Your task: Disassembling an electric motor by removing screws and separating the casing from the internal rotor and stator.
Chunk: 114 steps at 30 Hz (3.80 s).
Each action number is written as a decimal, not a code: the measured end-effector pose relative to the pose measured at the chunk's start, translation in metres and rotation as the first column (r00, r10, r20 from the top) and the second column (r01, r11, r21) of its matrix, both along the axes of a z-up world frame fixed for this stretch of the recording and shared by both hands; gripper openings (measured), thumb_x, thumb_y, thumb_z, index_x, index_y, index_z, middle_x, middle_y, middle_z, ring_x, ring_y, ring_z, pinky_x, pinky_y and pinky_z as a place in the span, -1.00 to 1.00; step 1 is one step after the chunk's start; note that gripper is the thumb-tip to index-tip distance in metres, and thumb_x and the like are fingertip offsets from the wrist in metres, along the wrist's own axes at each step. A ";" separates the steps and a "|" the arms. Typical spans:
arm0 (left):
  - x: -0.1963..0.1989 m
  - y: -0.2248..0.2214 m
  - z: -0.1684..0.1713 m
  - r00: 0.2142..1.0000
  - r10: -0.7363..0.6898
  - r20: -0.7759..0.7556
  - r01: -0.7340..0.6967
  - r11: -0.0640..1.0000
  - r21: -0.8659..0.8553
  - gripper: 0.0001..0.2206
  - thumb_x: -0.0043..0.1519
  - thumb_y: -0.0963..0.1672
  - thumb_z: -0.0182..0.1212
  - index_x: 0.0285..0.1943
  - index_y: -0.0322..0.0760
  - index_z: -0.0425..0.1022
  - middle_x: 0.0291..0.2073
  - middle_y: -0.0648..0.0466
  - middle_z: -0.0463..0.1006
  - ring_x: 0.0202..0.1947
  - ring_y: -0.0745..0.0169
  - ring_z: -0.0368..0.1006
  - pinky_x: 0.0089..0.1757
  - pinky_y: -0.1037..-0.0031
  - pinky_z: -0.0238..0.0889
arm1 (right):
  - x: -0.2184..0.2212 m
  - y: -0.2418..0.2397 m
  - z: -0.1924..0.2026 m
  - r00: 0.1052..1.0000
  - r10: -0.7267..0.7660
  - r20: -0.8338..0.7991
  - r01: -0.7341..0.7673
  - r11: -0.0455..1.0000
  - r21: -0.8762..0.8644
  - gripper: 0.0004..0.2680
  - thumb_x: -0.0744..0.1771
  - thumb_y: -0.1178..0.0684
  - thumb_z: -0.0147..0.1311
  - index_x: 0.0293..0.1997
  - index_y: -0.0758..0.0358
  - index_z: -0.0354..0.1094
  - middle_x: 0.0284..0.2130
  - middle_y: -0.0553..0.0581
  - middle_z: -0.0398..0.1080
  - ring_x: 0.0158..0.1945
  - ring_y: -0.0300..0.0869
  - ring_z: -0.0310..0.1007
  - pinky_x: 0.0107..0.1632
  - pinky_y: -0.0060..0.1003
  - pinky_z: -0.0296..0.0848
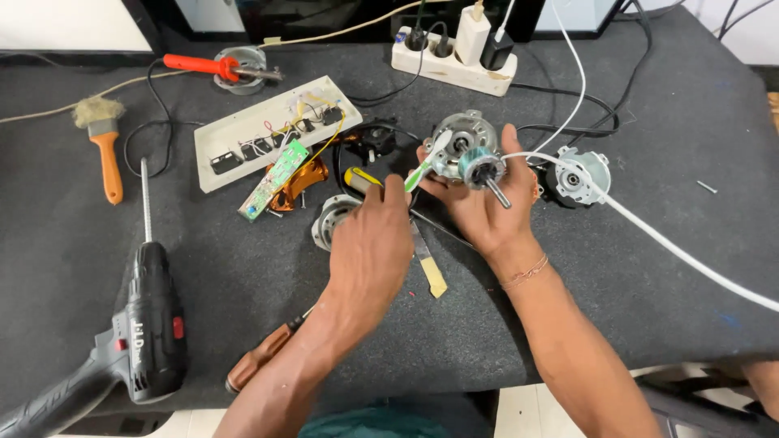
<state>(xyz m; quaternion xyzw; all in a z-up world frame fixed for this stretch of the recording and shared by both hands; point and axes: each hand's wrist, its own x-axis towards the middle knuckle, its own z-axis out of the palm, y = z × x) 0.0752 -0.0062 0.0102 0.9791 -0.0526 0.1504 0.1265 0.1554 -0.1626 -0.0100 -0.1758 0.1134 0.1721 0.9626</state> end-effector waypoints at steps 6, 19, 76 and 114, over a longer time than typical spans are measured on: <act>0.004 0.010 0.007 0.999 -0.037 0.023 0.042 0.974 -0.223 -0.82 0.47 -0.06 -0.14 -0.06 -0.20 0.32 -0.42 0.03 0.38 -0.51 -0.18 0.56 -0.52 0.03 0.45 | -0.004 -0.005 0.001 0.979 0.099 0.179 -0.127 0.980 0.153 -0.32 0.21 -0.40 0.16 0.27 0.47 0.28 0.21 0.62 0.29 0.20 0.48 0.35 0.25 0.46 0.31; 0.000 0.028 0.011 0.995 -0.070 -0.068 0.037 0.919 -0.393 -0.80 0.48 -0.04 -0.17 -0.06 -0.13 0.36 -0.40 0.04 0.39 -0.51 -0.18 0.54 -0.49 0.03 0.47 | -0.002 0.000 -0.003 0.973 0.182 0.140 -0.219 0.922 0.321 -0.42 0.29 -0.13 0.02 0.45 0.38 0.09 0.37 0.66 0.05 0.42 0.58 -0.04 0.30 0.61 -0.08; 0.022 -0.200 0.113 0.629 -0.777 0.009 0.599 0.478 -0.642 -0.90 -0.09 -0.15 0.08 -0.46 -0.23 0.45 -0.52 -0.08 0.67 -0.44 -0.23 0.63 -0.42 0.02 0.28 | -0.021 0.020 -0.019 0.920 0.243 0.309 -0.294 0.947 0.131 -0.30 0.30 -0.10 0.37 0.47 0.45 -0.08 0.23 0.48 0.23 0.35 0.11 0.22 0.45 0.33 0.00; -0.009 -0.052 0.096 0.470 -0.879 -0.082 0.586 0.381 -0.715 -0.65 0.43 0.10 -0.10 0.38 0.24 0.33 0.09 0.25 0.63 0.12 0.30 0.61 0.02 0.47 0.44 | 0.056 0.038 0.094 0.951 0.127 0.282 -0.258 0.828 0.497 -0.55 0.34 -0.15 0.20 0.18 0.49 0.30 0.22 0.63 0.21 0.42 0.40 0.13 0.50 0.33 0.12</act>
